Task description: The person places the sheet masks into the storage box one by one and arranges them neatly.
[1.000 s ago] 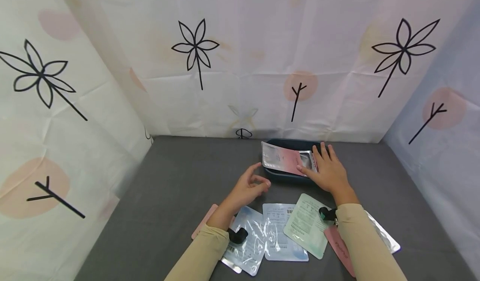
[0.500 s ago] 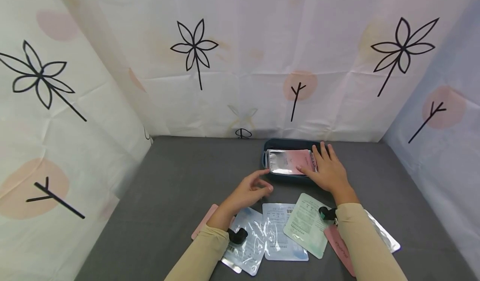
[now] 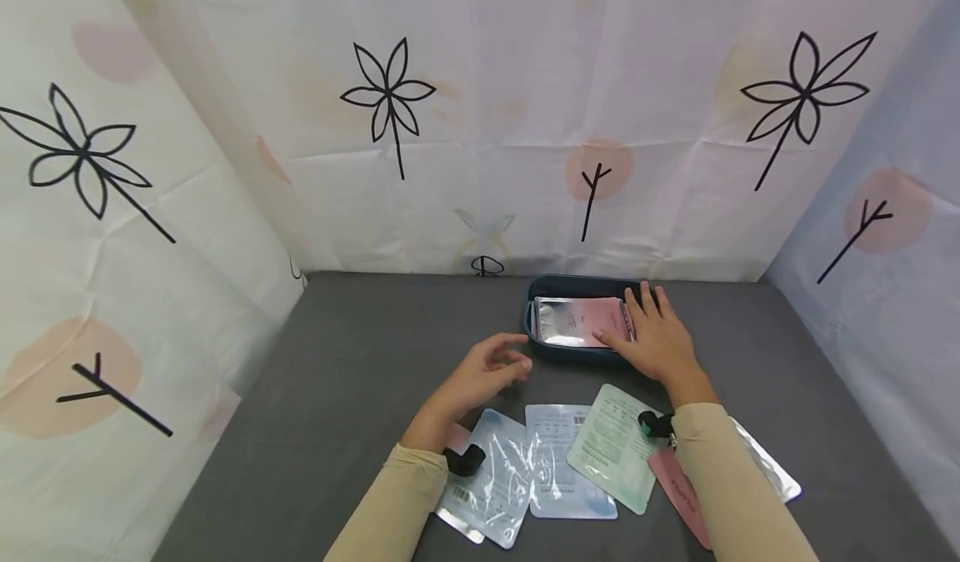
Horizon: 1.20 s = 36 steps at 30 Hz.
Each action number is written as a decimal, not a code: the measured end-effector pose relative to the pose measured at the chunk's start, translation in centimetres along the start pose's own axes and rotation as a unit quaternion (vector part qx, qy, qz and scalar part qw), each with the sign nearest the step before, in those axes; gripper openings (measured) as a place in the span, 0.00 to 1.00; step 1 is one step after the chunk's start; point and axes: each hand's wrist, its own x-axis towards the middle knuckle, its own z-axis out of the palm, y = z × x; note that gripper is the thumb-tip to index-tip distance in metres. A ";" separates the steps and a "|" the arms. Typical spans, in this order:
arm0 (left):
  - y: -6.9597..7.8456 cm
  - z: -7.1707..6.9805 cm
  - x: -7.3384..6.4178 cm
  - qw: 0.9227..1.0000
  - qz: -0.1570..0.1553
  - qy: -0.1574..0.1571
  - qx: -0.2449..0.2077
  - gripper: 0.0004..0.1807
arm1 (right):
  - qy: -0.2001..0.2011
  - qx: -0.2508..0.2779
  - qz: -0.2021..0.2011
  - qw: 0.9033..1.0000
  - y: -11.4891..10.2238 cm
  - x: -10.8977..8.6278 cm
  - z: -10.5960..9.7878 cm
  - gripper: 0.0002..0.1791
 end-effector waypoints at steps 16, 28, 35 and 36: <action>1.1 -5.4 -3.7 0.997 0.006 0.075 -0.007 0.23 | 0.012 0.002 -0.009 1.000 0.6 0.2 0.1 0.66; -1.5 -8.9 -9.9 0.991 -0.060 0.103 0.052 0.28 | 0.027 0.005 -0.012 1.000 0.5 0.0 0.3 0.71; -2.4 -9.4 -12.4 0.988 -0.111 0.080 0.075 0.28 | 0.029 0.000 -0.016 0.999 0.6 0.3 0.2 0.75; -2.4 -9.4 -12.6 0.987 -0.119 0.078 0.076 0.29 | 0.027 0.002 -0.014 1.000 0.7 0.3 0.3 0.75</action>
